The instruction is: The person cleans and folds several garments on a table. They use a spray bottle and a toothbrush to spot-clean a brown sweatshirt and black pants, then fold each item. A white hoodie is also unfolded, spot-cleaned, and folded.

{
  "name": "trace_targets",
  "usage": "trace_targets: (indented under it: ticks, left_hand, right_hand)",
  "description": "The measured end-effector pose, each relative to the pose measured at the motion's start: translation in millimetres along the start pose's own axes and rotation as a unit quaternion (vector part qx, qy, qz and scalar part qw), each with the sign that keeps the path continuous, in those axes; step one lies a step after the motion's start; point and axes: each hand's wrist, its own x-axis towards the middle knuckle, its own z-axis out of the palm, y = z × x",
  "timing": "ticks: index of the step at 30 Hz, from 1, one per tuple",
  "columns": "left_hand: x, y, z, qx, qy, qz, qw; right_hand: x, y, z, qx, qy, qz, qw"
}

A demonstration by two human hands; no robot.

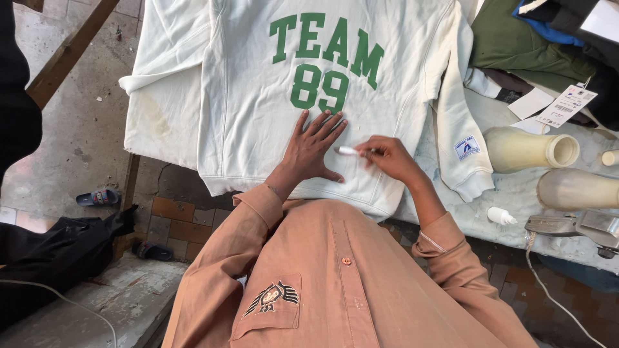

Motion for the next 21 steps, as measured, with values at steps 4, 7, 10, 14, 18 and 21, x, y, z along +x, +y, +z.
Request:
trace_targets:
  ticks: [4, 7, 10, 14, 18, 21]
  left_hand:
    - [3.3, -16.3, -5.0, -0.036, 0.002, 0.039, 0.999]
    - [15.8, -28.7, -10.7, -0.034, -0.026, 0.062, 0.997]
    - [14.6, -28.9, -14.2, -0.033, -0.024, 0.066, 0.997]
    - [14.8, -25.6, -17.7, -0.039, -0.033, 0.061, 0.997]
    - [16.8, -24.4, -17.6, -0.035, -0.044, 0.054, 0.997]
    - [12.1, -25.4, -15.7, -0.046, -0.039, 0.052, 0.997]
  right_hand:
    - [-4.6, -3.1, 14.2, -0.201, 0.115, -0.111, 0.966]
    - [-13.2, -1.0, 15.0, -0.225, 0.094, -0.125, 0.962]
    - [-7.7, -1.2, 15.8, -0.216, 0.112, -0.115, 0.963]
    - [-13.1, 2.8, 19.9, -0.222, 0.105, -0.122, 0.962]
    - [-15.4, 6.0, 13.9, -0.167, 0.154, -0.101, 0.969]
    - [-22.1, 8.8, 20.9, -0.251, 0.118, -0.088, 0.957]
